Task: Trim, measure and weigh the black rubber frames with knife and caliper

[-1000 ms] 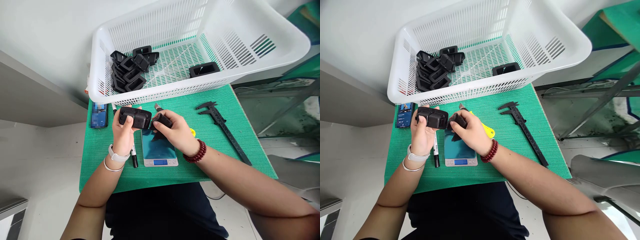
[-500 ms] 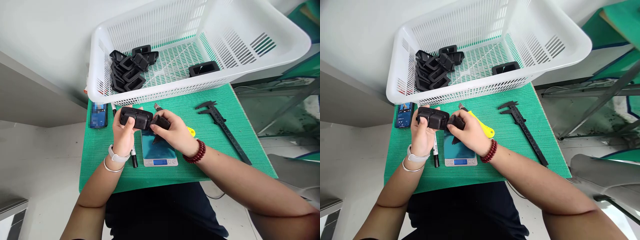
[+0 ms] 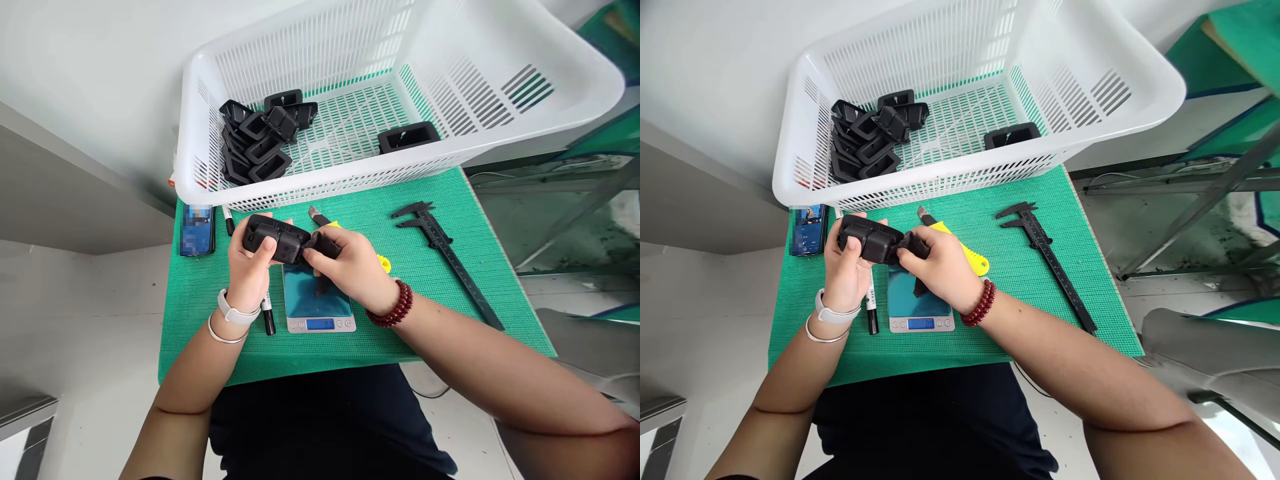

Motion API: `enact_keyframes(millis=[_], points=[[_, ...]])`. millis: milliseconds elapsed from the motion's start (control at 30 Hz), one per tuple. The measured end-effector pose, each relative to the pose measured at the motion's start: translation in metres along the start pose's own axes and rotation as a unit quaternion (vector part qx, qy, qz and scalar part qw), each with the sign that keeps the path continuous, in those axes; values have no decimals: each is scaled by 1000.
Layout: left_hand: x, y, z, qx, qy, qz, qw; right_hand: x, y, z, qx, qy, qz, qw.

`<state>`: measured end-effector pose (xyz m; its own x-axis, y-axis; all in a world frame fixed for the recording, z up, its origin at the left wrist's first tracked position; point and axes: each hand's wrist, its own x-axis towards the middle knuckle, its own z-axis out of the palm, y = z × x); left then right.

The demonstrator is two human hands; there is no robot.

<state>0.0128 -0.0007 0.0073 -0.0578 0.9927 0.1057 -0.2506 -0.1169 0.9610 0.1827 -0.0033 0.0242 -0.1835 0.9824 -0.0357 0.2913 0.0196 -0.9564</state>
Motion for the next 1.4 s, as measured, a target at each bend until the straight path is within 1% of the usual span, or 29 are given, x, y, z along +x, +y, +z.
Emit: enact_keyframes(millis=[100, 200, 333, 400, 533, 700, 833, 933, 1167, 1267, 1400], points=[[0, 0, 0, -2, 0, -4, 1000, 0, 0, 0, -14, -1, -2, 1000], [1, 0, 0, -9, -1, 3, 1000, 0, 2, 1, -6, 0, 2, 1000], [2, -1, -2, 1, 10, 20, 1000, 0, 3, 2, 53, -36, 27, 998], [2, -2, -2, 6, 7, 23, 1000, 0, 4, 1, 77, -45, 40, 995], [1, -3, -2, 10, -11, 35, 999, -1, 3, 1, 61, -32, 30, 997], [1, -5, -1, 20, -8, 42, 999, 0, 3, 2, 23, -6, 23, 999], [2, -6, -1, 14, -20, 53, 998, 0, 1, 1, 35, -8, 32, 999], [3, -5, -1, 11, -16, 62, 998, 0, 1, 0, 52, -8, 34, 998], [4, -1, -5, 0, 29, 15, 999, 1, 3, 2, 142, -2, 57, 988], [4, 0, -5, -5, 33, 8, 999, 0, 2, 2, 174, -19, 53, 983], [4, 1, -3, -7, 26, 5, 1000, 0, 2, 3, 170, -44, 32, 984]])
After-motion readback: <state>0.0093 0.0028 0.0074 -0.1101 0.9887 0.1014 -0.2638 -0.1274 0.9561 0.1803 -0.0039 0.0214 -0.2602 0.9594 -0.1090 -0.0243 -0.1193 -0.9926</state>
